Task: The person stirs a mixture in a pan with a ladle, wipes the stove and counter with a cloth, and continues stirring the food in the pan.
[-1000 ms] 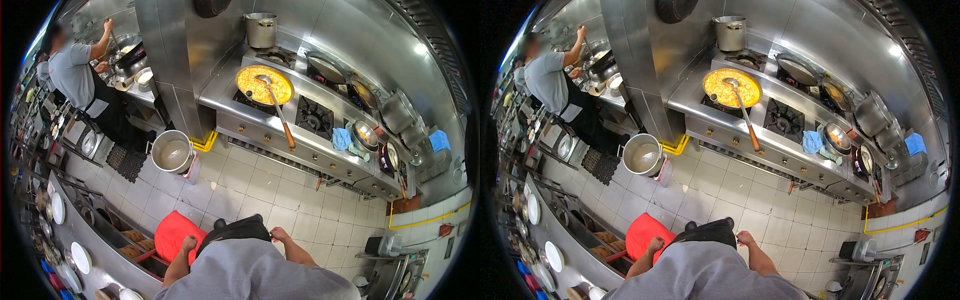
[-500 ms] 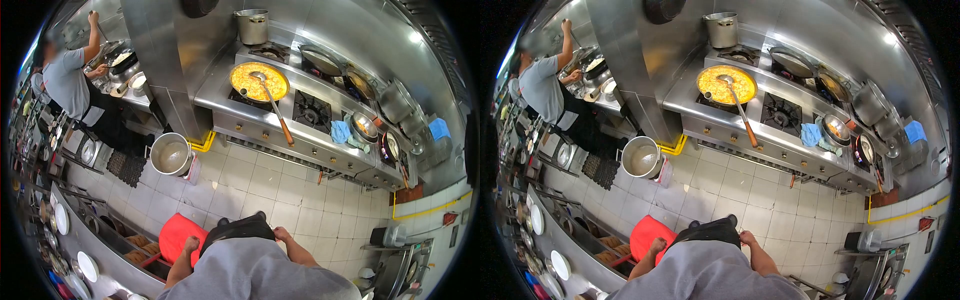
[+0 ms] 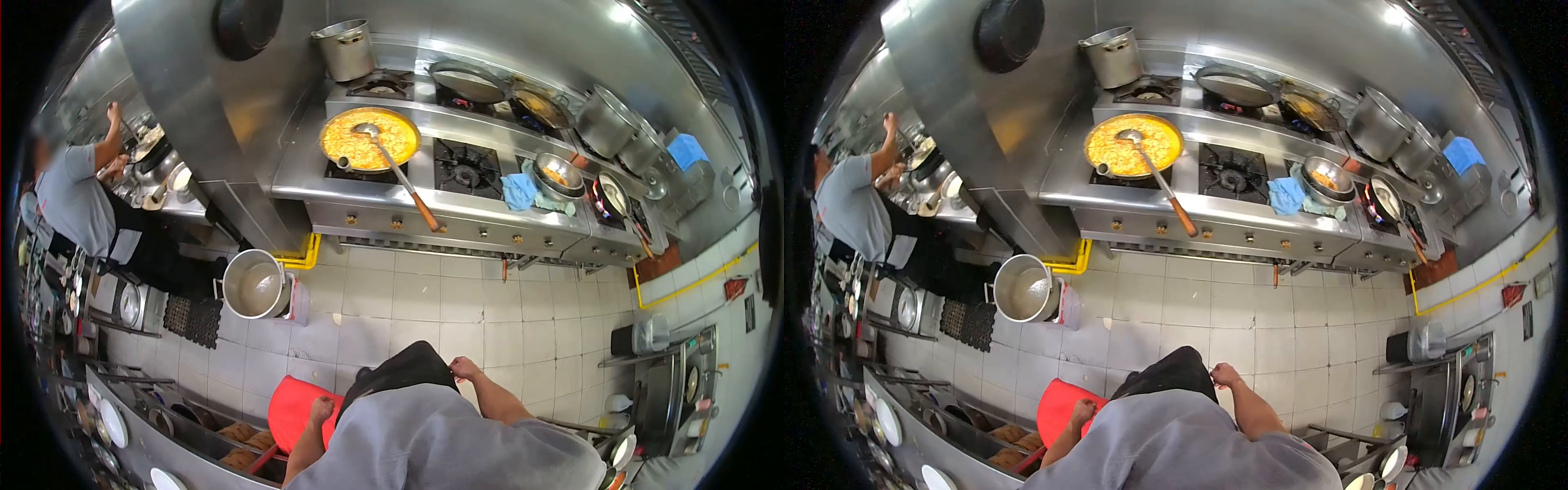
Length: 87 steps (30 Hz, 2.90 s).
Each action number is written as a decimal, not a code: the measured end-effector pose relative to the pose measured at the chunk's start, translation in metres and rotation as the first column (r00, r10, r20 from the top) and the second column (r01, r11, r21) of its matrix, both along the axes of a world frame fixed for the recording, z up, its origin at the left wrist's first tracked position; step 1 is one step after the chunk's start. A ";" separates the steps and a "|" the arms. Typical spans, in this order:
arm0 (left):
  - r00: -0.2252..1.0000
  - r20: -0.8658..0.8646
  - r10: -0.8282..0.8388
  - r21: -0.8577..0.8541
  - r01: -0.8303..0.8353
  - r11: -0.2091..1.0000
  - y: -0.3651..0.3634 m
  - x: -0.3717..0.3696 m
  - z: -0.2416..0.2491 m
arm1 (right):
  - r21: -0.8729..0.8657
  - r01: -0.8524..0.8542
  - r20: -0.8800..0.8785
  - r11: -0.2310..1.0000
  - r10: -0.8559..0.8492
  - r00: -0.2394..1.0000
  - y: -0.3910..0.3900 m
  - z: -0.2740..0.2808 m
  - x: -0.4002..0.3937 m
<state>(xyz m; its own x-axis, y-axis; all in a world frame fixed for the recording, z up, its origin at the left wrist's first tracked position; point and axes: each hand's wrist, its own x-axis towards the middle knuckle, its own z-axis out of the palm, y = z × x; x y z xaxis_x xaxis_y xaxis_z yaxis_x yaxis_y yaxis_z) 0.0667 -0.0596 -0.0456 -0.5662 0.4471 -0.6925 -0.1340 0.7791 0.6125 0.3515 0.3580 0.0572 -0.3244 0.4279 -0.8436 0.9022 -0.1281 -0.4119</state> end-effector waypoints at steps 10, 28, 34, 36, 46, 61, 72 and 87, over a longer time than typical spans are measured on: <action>0.984 0.087 0.152 -0.045 -0.149 0.988 0.030 -0.008 0.019 | 0.007 -0.018 -0.092 1.000 0.018 0.996 0.051 -0.023 0.010; 0.979 -0.037 0.202 0.061 -0.200 0.978 0.285 0.029 0.074 | -0.556 0.450 -0.776 0.699 -0.631 0.021 0.564 0.203 -0.120; 0.973 -0.174 0.151 0.063 -0.142 0.988 0.328 0.052 0.110 | -0.636 0.623 -0.719 0.455 -0.642 -0.266 0.727 0.266 -0.138; 0.973 -0.153 0.172 0.059 -0.165 0.984 0.321 0.058 0.113 | -0.640 0.657 -0.716 0.398 -0.619 -0.322 0.752 0.275 -0.141; 0.948 -0.030 0.318 0.029 -0.317 0.948 0.290 0.081 0.106 | -0.548 0.716 -0.759 0.432 -0.616 -0.210 0.823 0.267 -0.165; 0.971 -0.082 0.226 0.022 -0.225 0.974 0.350 0.071 0.110 | -0.479 0.742 -0.844 0.469 -0.480 -0.241 0.761 0.255 -0.155; 0.973 -0.114 0.203 0.021 -0.202 0.979 0.354 0.079 0.102 | -0.511 0.717 -0.834 0.474 -0.476 -0.279 0.765 0.246 -0.160; 0.972 -0.114 0.205 -0.038 -0.211 0.977 0.332 0.092 0.067 | -0.544 0.689 -0.819 0.480 -0.481 -0.312 0.764 0.240 -0.164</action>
